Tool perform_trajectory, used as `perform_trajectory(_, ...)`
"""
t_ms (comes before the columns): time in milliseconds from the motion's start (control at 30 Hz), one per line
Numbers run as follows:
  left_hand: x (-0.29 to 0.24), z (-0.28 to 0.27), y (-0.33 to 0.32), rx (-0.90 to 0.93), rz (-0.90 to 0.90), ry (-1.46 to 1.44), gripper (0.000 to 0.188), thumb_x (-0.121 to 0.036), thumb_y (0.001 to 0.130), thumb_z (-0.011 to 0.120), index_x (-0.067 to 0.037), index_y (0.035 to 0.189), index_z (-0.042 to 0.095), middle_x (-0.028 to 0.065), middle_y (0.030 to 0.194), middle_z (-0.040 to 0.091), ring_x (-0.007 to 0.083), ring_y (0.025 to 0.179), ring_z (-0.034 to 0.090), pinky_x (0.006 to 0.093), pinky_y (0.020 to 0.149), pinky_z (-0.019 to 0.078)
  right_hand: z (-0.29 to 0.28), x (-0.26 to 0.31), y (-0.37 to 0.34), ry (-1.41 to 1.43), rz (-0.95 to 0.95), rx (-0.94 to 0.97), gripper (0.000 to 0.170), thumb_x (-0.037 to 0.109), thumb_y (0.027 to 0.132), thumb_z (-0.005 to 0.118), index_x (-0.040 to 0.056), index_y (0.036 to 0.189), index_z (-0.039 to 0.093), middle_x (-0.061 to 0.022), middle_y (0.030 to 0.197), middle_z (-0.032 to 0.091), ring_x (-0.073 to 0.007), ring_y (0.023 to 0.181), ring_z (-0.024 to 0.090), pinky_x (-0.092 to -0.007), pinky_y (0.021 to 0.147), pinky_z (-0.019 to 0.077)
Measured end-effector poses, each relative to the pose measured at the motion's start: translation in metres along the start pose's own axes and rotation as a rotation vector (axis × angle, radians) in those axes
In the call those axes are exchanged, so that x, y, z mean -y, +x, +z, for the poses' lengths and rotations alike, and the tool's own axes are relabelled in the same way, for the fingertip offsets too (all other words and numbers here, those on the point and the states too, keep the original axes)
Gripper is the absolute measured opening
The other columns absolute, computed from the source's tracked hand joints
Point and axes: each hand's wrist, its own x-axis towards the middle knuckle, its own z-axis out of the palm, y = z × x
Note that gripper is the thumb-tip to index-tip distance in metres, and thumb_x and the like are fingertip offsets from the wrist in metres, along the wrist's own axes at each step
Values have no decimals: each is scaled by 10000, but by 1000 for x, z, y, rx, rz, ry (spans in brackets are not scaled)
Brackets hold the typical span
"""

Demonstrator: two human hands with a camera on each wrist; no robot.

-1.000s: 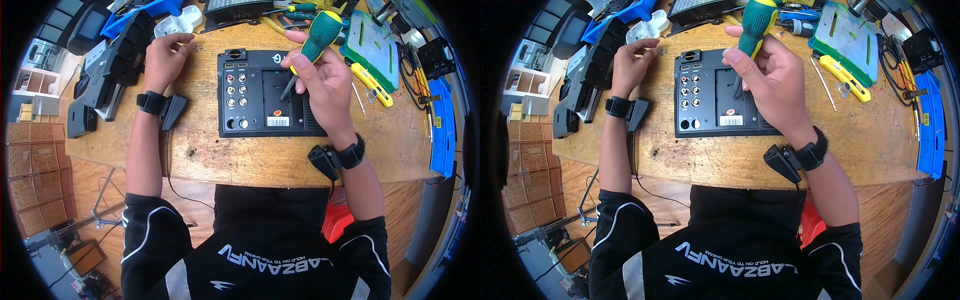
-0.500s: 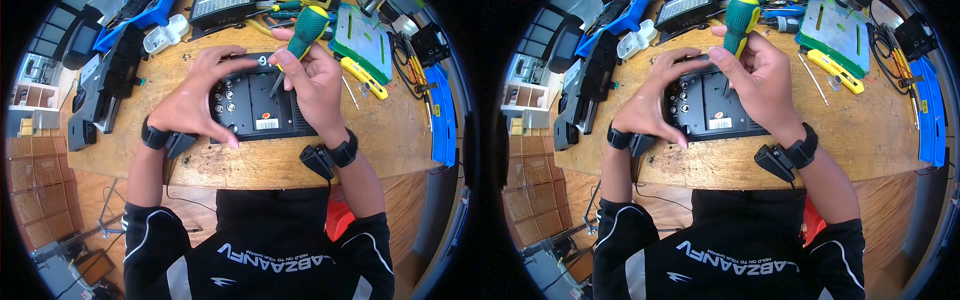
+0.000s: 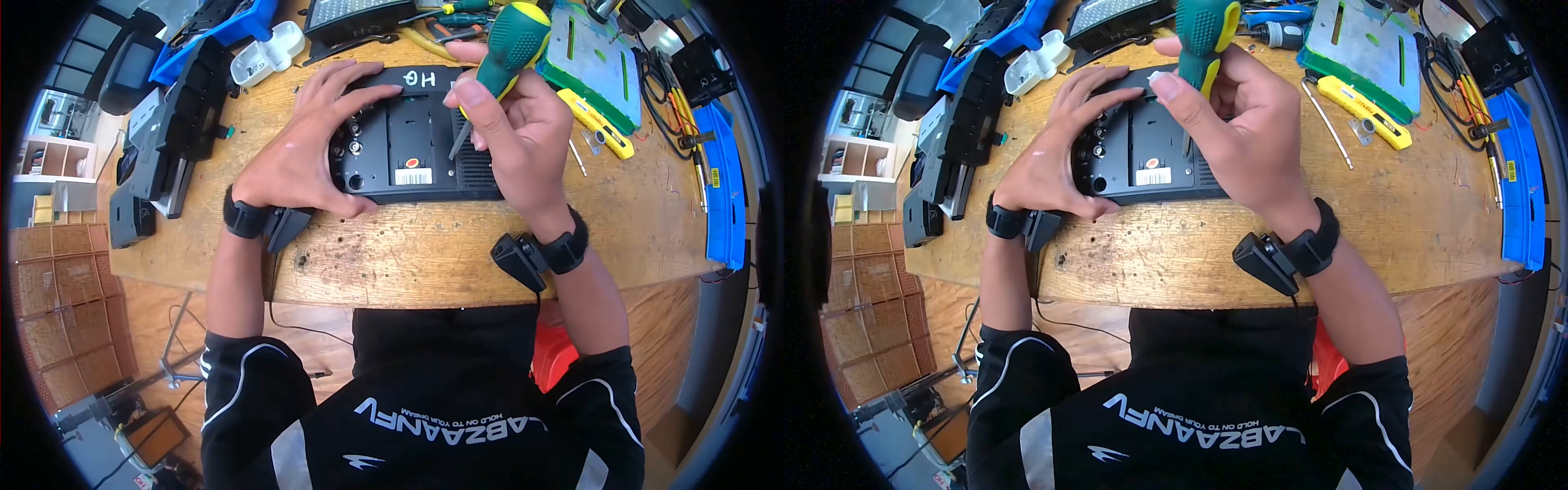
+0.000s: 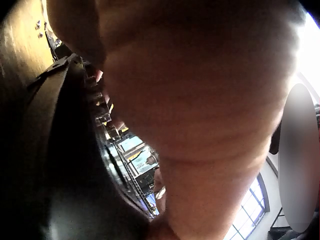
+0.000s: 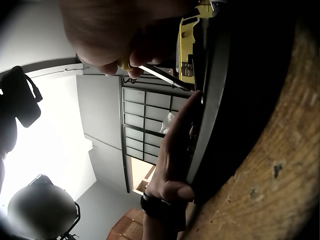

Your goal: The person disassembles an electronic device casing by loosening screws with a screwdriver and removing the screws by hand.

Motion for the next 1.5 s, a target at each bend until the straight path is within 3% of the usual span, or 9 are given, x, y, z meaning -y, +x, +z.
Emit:
perform_trajectory(100,5,2,-1,-28,18,-15,1133,-385,438,894,-155,1483,521,155,1587,383,401,1506,272,553,1252,209,2,2,-3,-96,-31,61,385,164,1001,680,-49,1316,622,-60,954,703,-39,716,559,-174,640,444)
perform_trajectory(300,6,2,-1,-28,12,-25,1119,-381,460,893,-160,1490,515,151,1614,361,401,1531,242,558,1262,183,3,3,-4,-116,-21,85,356,109,983,694,-66,1288,636,-55,966,691,-95,890,654,-225,797,515)
perform_trajectory(533,9,3,-1,-30,26,-27,1114,-362,452,890,-191,1490,523,146,1624,355,403,1543,224,562,1266,177,3,-3,-4,-80,-19,97,349,90,972,702,-59,1282,644,-48,968,688,-88,880,648,-222,799,512)
perform_trajectory(600,8,2,-2,-30,12,-23,1111,-356,448,889,-194,1487,529,143,1625,355,402,1543,224,562,1266,179,3,-8,-2,-132,-117,71,381,146,929,777,29,1280,686,-2,940,726,-6,743,614,-158,652,481)
perform_trajectory(833,8,2,-1,-30,28,-39,1065,-310,469,898,-187,1468,549,134,1617,361,394,1534,235,549,1257,214,2,-10,-3,-150,-94,71,394,173,904,813,43,1260,706,39,864,684,13,643,500,-161,567,389)
perform_trajectory(1100,12,3,-2,-39,43,-36,1082,-343,464,886,-205,1481,545,130,1628,353,385,1540,233,554,1273,169,4,-8,-2,-118,-119,9,390,145,891,826,30,1246,715,-6,983,742,-10,724,616,-164,630,482)
perform_trajectory(1300,14,3,-4,-47,48,-27,1076,-337,467,888,-220,1481,546,121,1629,353,385,1541,229,567,1274,172,4,-3,-3,-152,-112,72,386,32,945,728,-62,1307,635,-3,935,641,-29,756,561,-177,635,447)
perform_trajectory(1400,13,3,-4,-42,35,-13,1074,-336,469,888,-219,1480,547,118,1629,354,385,1542,228,568,1274,173,3,-5,-3,-86,-75,51,394,117,906,803,-3,1265,695,-48,1031,748,-47,838,686,-189,734,553)
perform_trajectory(1500,15,3,-4,-48,48,-21,1075,-342,468,891,-220,1480,547,113,1629,355,386,1541,228,569,1276,170,-1,-5,-4,-120,-54,72,392,113,905,804,1,1265,697,-49,1035,746,-38,819,675,-178,715,539)
